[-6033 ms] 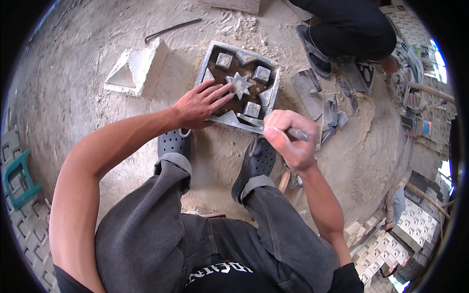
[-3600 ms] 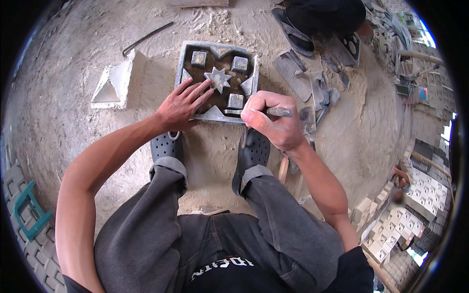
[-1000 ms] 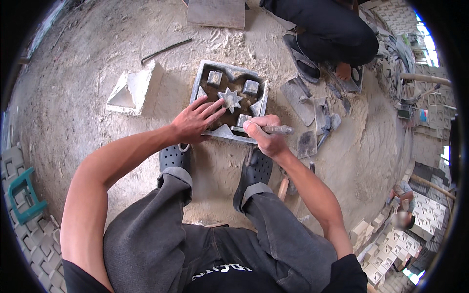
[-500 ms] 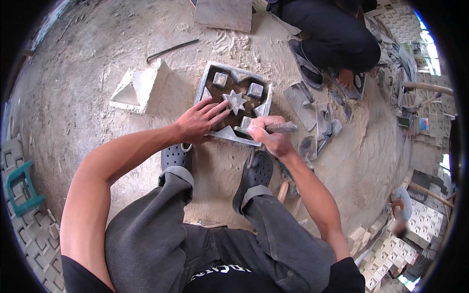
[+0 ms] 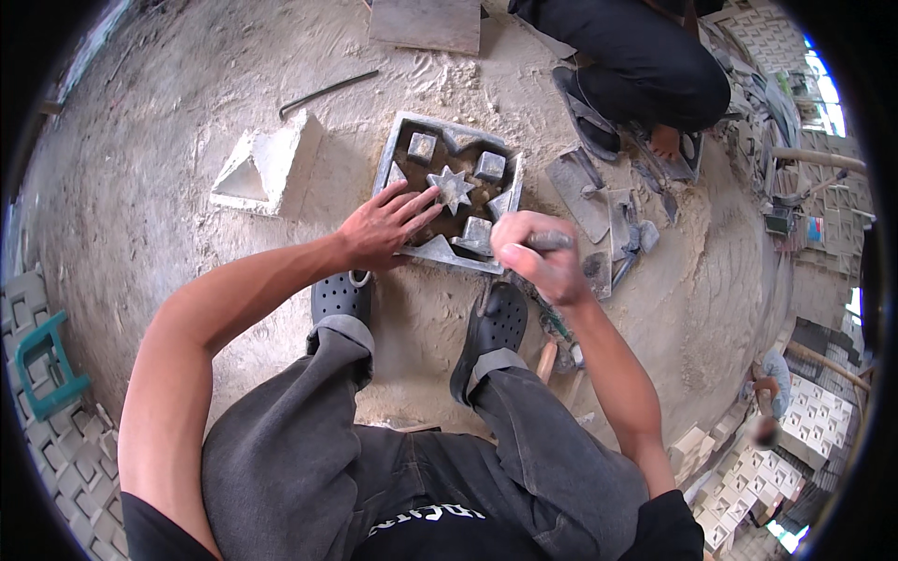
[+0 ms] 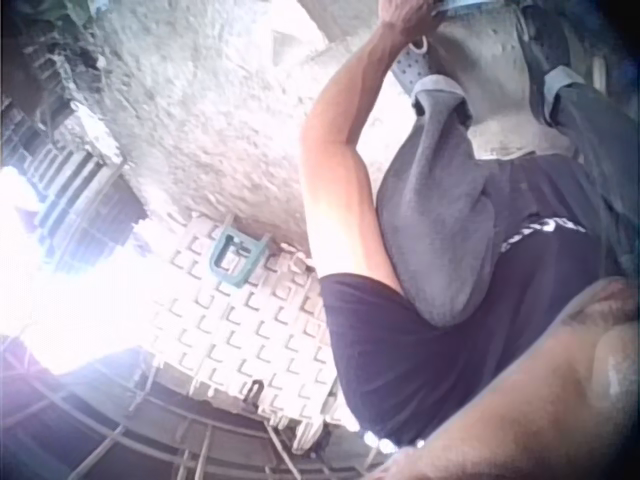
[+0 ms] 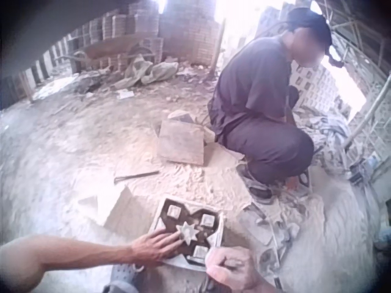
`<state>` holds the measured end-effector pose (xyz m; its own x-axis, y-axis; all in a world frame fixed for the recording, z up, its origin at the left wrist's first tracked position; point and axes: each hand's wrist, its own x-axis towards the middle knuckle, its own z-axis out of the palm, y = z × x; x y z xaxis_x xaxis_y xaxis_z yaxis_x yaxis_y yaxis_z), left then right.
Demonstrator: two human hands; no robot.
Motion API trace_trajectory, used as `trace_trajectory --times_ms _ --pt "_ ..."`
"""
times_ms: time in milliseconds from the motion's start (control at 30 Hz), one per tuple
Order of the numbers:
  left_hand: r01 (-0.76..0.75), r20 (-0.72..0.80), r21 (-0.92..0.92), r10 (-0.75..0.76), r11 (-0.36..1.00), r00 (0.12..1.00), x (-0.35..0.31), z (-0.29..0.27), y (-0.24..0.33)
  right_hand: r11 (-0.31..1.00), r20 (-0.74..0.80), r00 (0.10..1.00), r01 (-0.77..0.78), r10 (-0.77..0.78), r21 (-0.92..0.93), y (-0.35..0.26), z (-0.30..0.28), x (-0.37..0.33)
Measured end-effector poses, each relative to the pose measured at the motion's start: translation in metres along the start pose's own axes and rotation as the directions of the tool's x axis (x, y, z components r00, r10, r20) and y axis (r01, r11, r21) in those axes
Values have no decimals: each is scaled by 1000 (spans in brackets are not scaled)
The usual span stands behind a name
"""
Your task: The person prepares a stone mold by filling sections with a stone mixture using a trowel and then hammering the mixture into place with a small tool.
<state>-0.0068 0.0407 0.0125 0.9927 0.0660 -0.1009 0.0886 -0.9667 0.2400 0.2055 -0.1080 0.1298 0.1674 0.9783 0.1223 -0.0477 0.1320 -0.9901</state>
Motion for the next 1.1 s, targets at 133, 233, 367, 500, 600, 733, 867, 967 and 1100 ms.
trace_trajectory --times_ms 133,233,367,500,600,733,867,967,1100 --pt "-1 6 9 1 1000 1000 4 -2 2 974 119 967 -224 227 -36 25 -17 -1" --pt "-3 -11 4 3 1000 1000 2 0 0 988 -48 987 -155 155 3 7 1 -2" --pt "9 2 5 -9 1000 1000 1 5 -1 989 -350 937 58 -7 134 -35 21 0" --pt "3 24 60 -4 998 1000 3 2 2 979 -500 865 78 28 190 -57 29 6" --pt "-1 45 69 -2 998 999 1 0 1 992 -528 844 -34 93 119 -54 37 12" --pt "6 14 13 -6 1000 1000 2 2 1 999 -548 836 -11 34 45 -53 45 18" --pt "7 7 13 -7 1000 1000 1 2 0 999 -393 918 -43 49 24 -33 31 15" --pt "-11 -9 18 11 1000 1000 2 2 1 993 -325 941 -63 93 103 -31 24 17" --pt "-23 -51 0 23 1000 998 -1 5 -2 992 -311 949 -23 60 123 -36 25 21"
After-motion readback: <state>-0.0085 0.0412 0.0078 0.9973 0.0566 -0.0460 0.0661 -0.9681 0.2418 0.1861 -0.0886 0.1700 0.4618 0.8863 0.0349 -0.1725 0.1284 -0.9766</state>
